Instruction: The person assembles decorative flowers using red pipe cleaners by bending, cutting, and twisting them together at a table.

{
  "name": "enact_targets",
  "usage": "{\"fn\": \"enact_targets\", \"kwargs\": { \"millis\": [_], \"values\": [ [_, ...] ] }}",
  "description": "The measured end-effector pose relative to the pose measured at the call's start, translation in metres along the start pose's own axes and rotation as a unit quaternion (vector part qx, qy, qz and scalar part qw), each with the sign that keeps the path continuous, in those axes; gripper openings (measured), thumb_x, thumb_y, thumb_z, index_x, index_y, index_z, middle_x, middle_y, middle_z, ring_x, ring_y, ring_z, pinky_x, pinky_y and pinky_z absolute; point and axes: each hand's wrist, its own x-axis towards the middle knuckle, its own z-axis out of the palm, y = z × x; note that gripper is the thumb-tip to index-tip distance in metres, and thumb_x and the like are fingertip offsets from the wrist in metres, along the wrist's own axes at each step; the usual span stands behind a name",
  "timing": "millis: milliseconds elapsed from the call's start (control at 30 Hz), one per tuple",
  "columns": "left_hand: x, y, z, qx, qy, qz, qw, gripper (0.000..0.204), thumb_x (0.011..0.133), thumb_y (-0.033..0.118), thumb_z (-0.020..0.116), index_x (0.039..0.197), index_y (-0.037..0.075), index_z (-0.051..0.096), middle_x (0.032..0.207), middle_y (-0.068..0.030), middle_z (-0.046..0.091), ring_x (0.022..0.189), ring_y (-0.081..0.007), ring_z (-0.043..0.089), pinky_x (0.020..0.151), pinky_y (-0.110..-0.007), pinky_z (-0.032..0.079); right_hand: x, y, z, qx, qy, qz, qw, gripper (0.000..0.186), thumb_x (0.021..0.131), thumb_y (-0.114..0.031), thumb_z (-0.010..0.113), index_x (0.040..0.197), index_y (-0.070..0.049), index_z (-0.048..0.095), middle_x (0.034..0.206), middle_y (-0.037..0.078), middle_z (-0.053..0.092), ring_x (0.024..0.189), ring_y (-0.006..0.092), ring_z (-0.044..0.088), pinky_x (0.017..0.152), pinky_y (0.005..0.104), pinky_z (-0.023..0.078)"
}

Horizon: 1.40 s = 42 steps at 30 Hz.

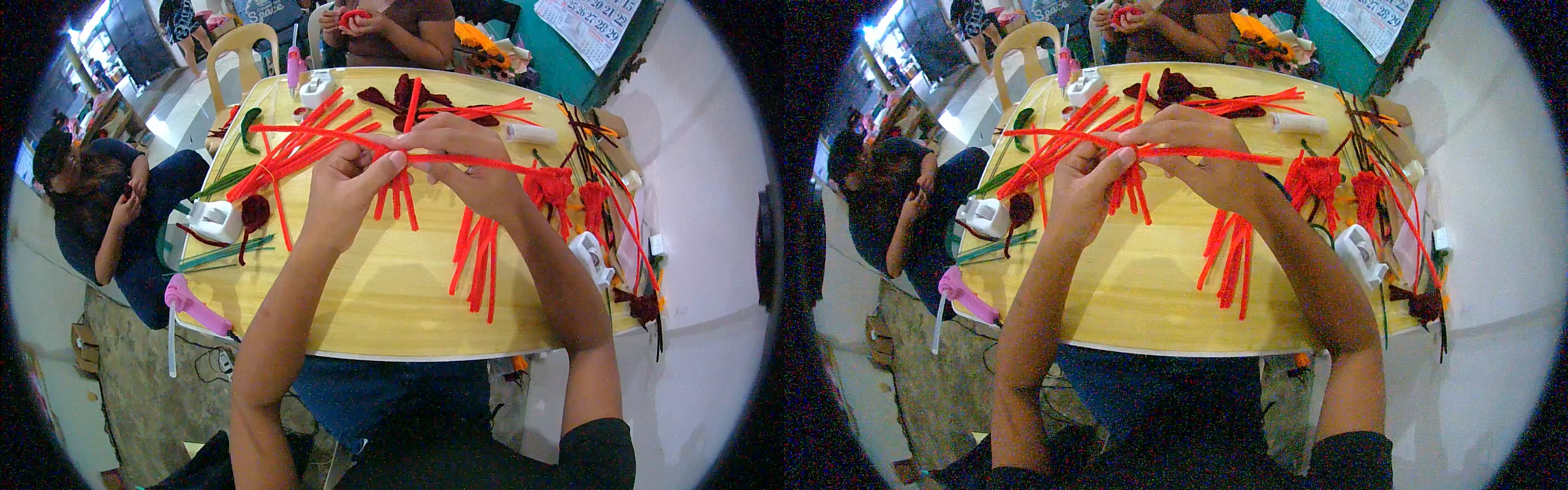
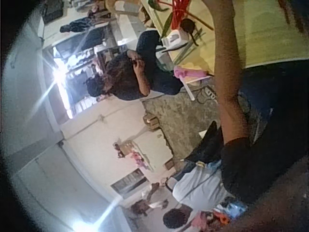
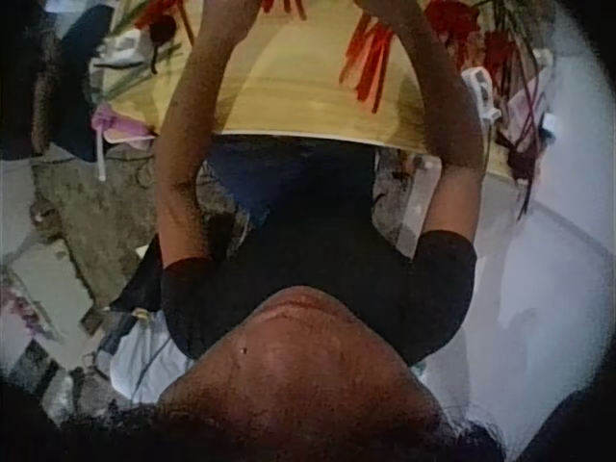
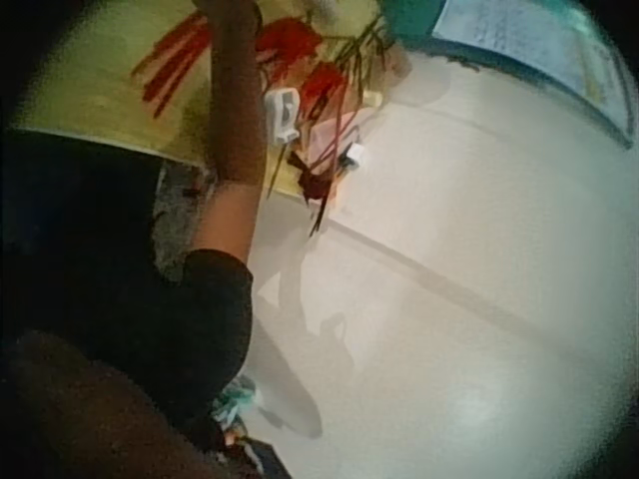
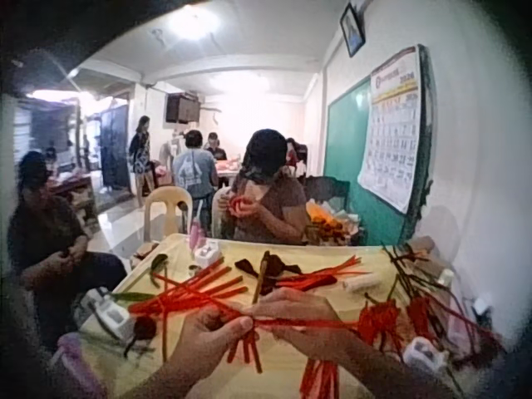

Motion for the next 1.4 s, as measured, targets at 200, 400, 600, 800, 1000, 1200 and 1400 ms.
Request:
{"fn": "enact_targets", "kwargs": {
  "millis": [200,400,600,800,1000,1200,1400],
  "values": [
    [-0.001,0.004,0.002,0.004,-0.012,0.009,1.000,0.025,0.085,0.012,0.070,0.104,-0.003,0.062,0.093,-0.0124,0.068,0.080,-0.0172,0.067,0.073,-0.026,0.053,0.000,-0.006,-0.004,-0.043,0.008,-0.012,0.999,0.032,0.076,-0.001,0.069,0.107,-0.005,0.068,0.101,0.011,0.067,0.097,0.0252,0.063,0.085,0.0335,0.050],
    [-0.004,0.013,0.003,0.120,0.007,-0.002,0.993,0.028,0.084,0.014,0.072,0.105,-0.002,0.063,0.091,-0.0115,0.069,0.081,-0.0151,0.067,0.073,-0.025,0.052,0.000,-0.001,-0.003,-0.073,0.028,-0.026,0.997,0.032,0.077,-0.006,0.072,0.108,-0.007,0.069,0.098,0.010,0.066,0.093,0.0234,0.063,0.079,0.0317,0.051],
    [-0.002,0.009,0.005,0.096,0.019,0.083,0.992,0.018,0.083,0.013,0.073,0.096,0.001,0.068,0.073,0.0010,0.064,0.061,-0.0026,0.053,0.054,-0.019,0.039,-0.001,0.000,-0.002,-0.090,0.036,-0.009,0.995,0.030,0.076,-0.008,0.074,0.106,-0.007,0.069,0.101,0.009,0.065,0.090,0.0231,0.063,0.077,0.0319,0.052],
    [-0.005,0.019,0.007,0.329,0.016,0.179,0.927,0.025,0.083,0.011,0.072,0.104,0.001,0.064,0.090,-0.0081,0.070,0.082,-0.0121,0.066,0.073,-0.024,0.052,-0.006,0.007,0.003,-0.086,0.049,0.073,0.992,0.022,0.079,-0.010,0.072,0.101,-0.005,0.070,0.099,0.010,0.065,0.087,0.0202,0.064,0.073,0.0298,0.052],
    [-0.002,0.011,0.005,0.215,0.024,0.113,0.970,0.023,0.084,0.011,0.072,0.102,0.001,0.064,0.087,-0.0069,0.069,0.081,-0.0112,0.065,0.072,-0.024,0.051,-0.004,-0.010,0.018,0.037,0.113,0.173,0.978,0.014,0.082,-0.011,0.069,0.094,-0.003,0.068,0.096,0.011,0.065,0.084,0.0201,0.064,0.072,0.0299,0.051],
    [0.000,0.007,0.003,0.229,0.016,0.156,0.961,0.020,0.084,0.010,0.072,0.100,0.000,0.064,0.087,-0.0075,0.069,0.080,-0.0111,0.065,0.069,-0.024,0.051,-0.006,-0.002,0.014,-0.017,0.078,0.151,0.985,0.013,0.083,-0.012,0.068,0.091,-0.003,0.067,0.090,0.010,0.066,0.080,0.0218,0.064,0.070,0.0316,0.050],
    [0.001,0.008,0.008,0.367,0.028,0.268,0.890,0.017,0.081,0.009,0.074,0.093,0.000,0.067,0.078,-0.0095,0.070,0.070,-0.0125,0.067,0.062,-0.025,0.052,-0.008,0.004,0.013,-0.043,0.075,0.180,0.980,0.014,0.082,-0.015,0.067,0.089,-0.004,0.067,0.080,0.011,0.066,0.074,0.0223,0.064,0.067,0.0312,0.049]
  ]
}}
